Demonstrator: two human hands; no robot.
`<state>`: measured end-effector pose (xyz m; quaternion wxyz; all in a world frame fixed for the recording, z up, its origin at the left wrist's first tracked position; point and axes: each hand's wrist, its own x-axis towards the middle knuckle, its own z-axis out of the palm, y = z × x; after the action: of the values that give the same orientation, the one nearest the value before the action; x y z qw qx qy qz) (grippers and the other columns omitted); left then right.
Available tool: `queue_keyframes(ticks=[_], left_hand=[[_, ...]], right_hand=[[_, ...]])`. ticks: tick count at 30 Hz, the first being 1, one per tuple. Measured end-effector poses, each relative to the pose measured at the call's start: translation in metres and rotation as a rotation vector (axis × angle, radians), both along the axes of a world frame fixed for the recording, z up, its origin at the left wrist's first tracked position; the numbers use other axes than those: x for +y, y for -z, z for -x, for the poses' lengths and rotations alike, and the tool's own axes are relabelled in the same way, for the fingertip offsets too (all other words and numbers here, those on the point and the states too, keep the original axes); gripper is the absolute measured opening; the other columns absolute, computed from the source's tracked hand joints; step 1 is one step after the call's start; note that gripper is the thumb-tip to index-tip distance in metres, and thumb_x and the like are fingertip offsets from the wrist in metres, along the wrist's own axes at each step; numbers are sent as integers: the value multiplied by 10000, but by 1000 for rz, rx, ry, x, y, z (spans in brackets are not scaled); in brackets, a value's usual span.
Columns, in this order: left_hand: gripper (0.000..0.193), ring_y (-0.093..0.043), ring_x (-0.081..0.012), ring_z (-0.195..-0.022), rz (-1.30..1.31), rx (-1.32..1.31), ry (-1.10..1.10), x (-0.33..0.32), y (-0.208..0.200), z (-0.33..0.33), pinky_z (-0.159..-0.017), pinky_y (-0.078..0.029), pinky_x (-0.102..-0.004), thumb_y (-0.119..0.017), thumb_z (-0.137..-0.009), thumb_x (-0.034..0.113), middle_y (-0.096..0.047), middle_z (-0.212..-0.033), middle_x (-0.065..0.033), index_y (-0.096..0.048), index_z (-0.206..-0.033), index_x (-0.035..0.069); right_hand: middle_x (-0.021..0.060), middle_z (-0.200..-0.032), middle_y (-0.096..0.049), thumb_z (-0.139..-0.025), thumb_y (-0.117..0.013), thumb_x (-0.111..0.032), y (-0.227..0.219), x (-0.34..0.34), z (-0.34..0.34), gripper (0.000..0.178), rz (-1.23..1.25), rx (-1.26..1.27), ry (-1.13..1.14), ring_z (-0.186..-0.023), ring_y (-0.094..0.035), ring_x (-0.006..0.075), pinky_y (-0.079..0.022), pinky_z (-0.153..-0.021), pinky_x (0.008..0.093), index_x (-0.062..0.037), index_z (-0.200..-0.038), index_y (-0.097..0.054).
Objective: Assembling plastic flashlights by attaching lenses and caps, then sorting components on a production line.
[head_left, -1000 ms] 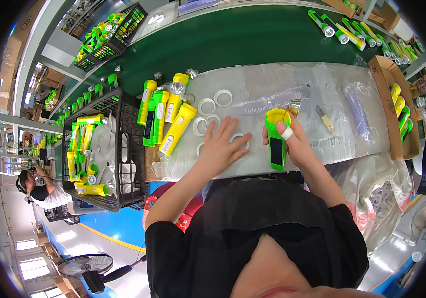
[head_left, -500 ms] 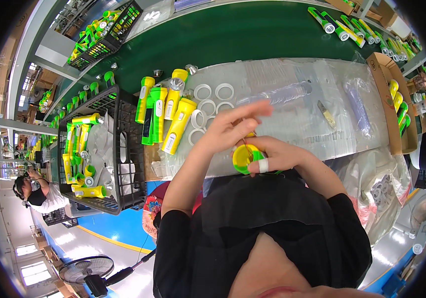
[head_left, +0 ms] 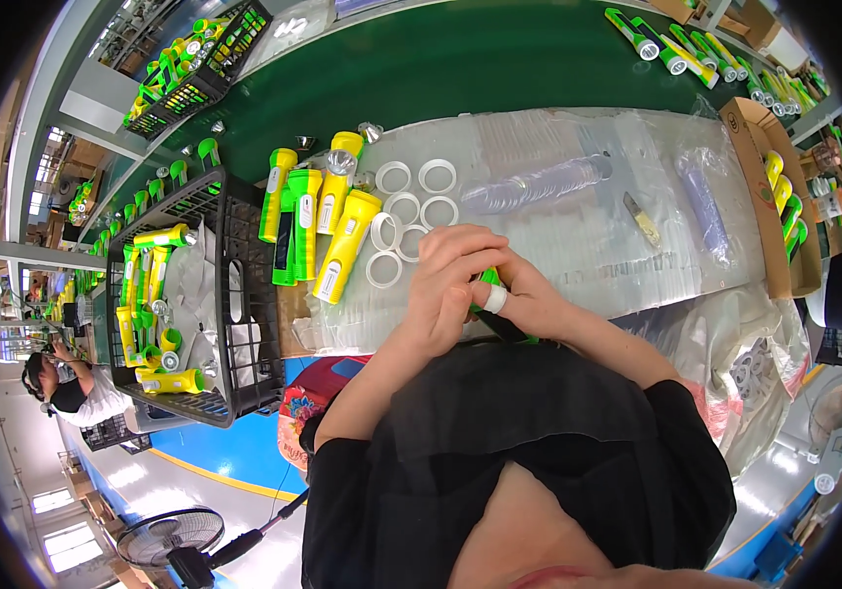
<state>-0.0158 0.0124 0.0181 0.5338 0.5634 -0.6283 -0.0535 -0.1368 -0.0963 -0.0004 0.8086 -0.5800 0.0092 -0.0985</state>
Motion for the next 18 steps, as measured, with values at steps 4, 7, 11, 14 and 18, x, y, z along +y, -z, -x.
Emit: queue_keyframes(ticks=[4, 7, 11, 14, 18], left_hand=[[456, -508, -348, -1184, -51, -55, 44, -22, -4, -8, -1020, -329, -466, -368, -996, 331, -561, -1268, -155, -557, -1270, 19], [443, -496, -306, -1208, -151, -69, -122, -53, 13, -43, -1025, -321, -457, -652, -858, 196, -556, -1286, -137, -555, -1260, 38], [576, -515, -261, -1166, -439, -492, -128, -64, 26, -80, -979, -343, -423, -752, -717, 242, -598, -1207, -89, -582, -1238, 63], [547, -532, -250, -1124, -565, -522, -52, -68, 31, -90, -963, -346, -425, -768, -704, 247, -626, -1139, -75, -613, -1203, 87], [564, -541, -267, -1101, -521, -494, -34, -64, 33, -97, -925, -357, -424, -780, -708, 278, -636, -1093, -73, -618, -1217, 96]], right_hand=[[66, -1024, -552, -981, -541, -175, -3, -5, 7, 365, -188, 91, 154, -843, -593, 143, -522, -691, 289, -53, -1303, -419], [68, -952, -562, -977, -542, -179, -2, -26, 12, 333, -166, 44, 267, -783, -587, 147, -512, -680, 295, -84, -1283, -449], [110, -835, -575, -964, -544, -382, -5, -36, 23, 466, -68, 45, 323, -716, -567, 181, -464, -661, 308, -66, -1288, -433], [108, -834, -576, -954, -558, -393, -5, -40, 26, 481, -62, 49, 326, -717, -568, 182, -464, -662, 309, -61, -1280, -438], [109, -843, -581, -942, -574, -398, -8, -40, 23, 485, -76, 74, 309, -719, -573, 182, -468, -668, 312, -56, -1264, -452]])
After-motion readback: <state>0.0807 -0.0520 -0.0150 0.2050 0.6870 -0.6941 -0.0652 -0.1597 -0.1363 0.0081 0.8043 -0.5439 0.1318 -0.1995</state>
